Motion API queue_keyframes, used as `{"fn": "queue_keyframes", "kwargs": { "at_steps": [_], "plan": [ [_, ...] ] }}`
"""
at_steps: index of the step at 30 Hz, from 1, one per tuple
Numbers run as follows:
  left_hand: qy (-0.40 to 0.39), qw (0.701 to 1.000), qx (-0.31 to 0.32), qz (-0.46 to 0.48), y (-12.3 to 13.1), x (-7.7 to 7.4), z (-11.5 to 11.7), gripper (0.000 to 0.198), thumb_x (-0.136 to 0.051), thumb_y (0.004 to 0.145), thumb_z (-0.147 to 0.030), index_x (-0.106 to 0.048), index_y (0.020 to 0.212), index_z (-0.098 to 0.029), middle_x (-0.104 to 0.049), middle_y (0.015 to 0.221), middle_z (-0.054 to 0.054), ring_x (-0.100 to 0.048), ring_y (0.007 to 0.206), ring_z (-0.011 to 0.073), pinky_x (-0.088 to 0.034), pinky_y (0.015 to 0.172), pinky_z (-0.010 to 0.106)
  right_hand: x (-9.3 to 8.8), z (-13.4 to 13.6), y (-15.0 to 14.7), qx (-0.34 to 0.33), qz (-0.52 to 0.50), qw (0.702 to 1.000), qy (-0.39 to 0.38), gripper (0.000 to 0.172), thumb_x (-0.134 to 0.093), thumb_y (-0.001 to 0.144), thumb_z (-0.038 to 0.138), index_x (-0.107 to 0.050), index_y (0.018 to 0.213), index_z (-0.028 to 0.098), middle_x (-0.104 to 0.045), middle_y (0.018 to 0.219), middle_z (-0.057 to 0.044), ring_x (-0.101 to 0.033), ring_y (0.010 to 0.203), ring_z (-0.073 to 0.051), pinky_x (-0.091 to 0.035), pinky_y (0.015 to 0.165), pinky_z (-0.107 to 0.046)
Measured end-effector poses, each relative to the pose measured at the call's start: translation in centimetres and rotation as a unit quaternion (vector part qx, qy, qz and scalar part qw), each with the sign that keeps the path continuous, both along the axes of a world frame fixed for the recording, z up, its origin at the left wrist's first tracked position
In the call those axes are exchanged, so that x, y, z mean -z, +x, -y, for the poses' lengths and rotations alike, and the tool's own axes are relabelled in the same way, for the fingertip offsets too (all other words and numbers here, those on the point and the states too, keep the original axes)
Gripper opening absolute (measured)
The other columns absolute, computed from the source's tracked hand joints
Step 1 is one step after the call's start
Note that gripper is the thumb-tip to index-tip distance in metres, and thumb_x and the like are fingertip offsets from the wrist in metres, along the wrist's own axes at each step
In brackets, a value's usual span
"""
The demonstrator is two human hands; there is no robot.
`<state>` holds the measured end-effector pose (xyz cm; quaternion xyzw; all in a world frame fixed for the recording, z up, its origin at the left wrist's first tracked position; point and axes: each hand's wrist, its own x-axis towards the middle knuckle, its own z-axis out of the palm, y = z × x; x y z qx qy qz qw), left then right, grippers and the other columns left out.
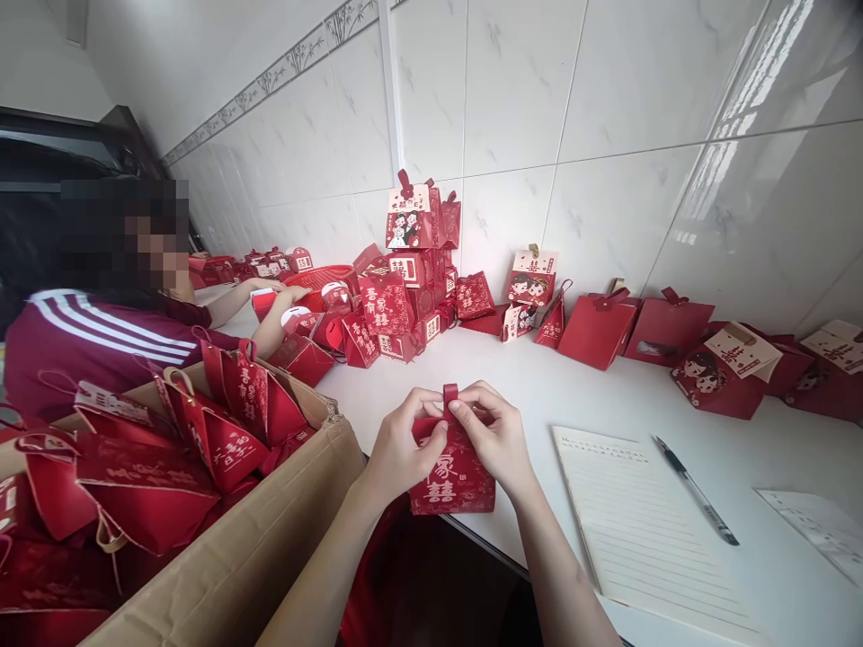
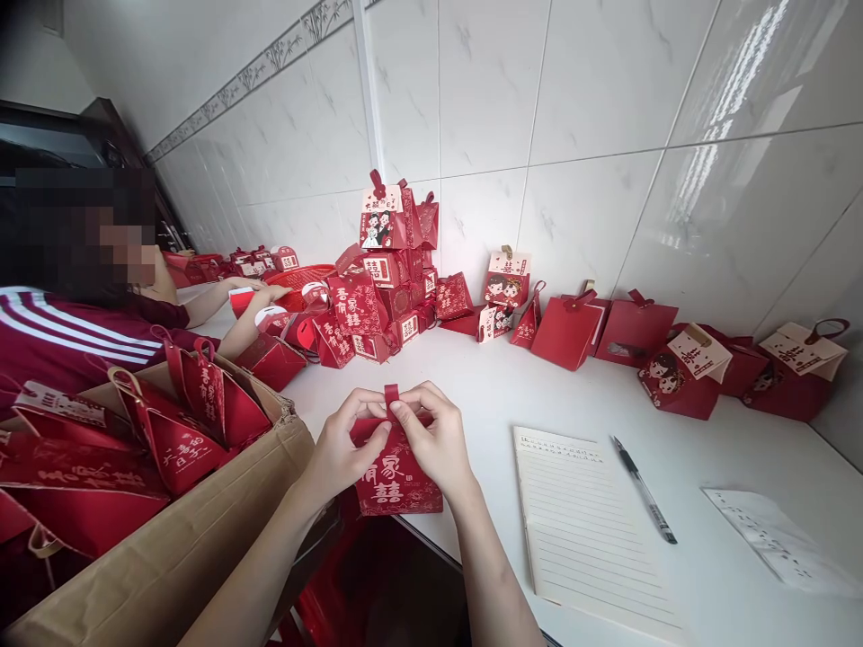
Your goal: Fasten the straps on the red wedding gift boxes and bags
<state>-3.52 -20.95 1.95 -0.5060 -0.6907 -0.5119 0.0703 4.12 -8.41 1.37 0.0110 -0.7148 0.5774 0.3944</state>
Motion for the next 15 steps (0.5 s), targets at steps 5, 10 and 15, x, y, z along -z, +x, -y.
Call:
{"fn": "queue_keyframes", "kwargs": {
  "at_steps": [5, 10, 15],
  "plan": [
    [-0.019, 0.999, 0.004, 0.030, 0.16, -0.18, 0.12, 0.021, -0.046, 0.082, -0.012, -0.052, 0.099, -0.021, -0.053, 0.070, -0.005, -0.058, 0.067, 0.0121, -0.047, 0.067, 0.023, 0.17, -0.03, 0.06, 0.000, -0.011, 1.000, -0.004, 0.015, -0.060, 0.085, 0.029, -0.065, 0.074, 0.020, -0.055, 0.072, 0.000, -0.055, 0.066, -0.013, -0.044, 0.060, -0.024],
    [-0.042, 0.999, -0.010, 0.027, 0.15, -0.35, 0.04, 0.009, -0.045, 0.083, -0.017, -0.053, 0.084, -0.019, -0.054, 0.072, -0.002, -0.055, 0.068, 0.0137, -0.045, 0.066, 0.025, 0.29, -0.07, 0.07, -0.003, -0.011, 1.000, -0.007, 0.014, -0.060, 0.085, 0.028, -0.065, 0.075, 0.020, -0.055, 0.073, 0.001, -0.055, 0.066, -0.012, -0.043, 0.060, -0.023],
    [-0.043, 0.998, -0.017, 0.032, 0.20, -0.35, -0.06, 0.009, -0.047, 0.080, -0.016, -0.055, 0.084, -0.018, -0.057, 0.073, 0.000, -0.057, 0.071, 0.0144, -0.046, 0.070, 0.026, 0.30, -0.07, -0.06, 0.000, -0.016, 1.000, -0.009, 0.014, -0.060, 0.085, 0.028, -0.066, 0.075, 0.020, -0.055, 0.072, 0.001, -0.055, 0.066, -0.012, -0.044, 0.060, -0.023]
  ]
}}
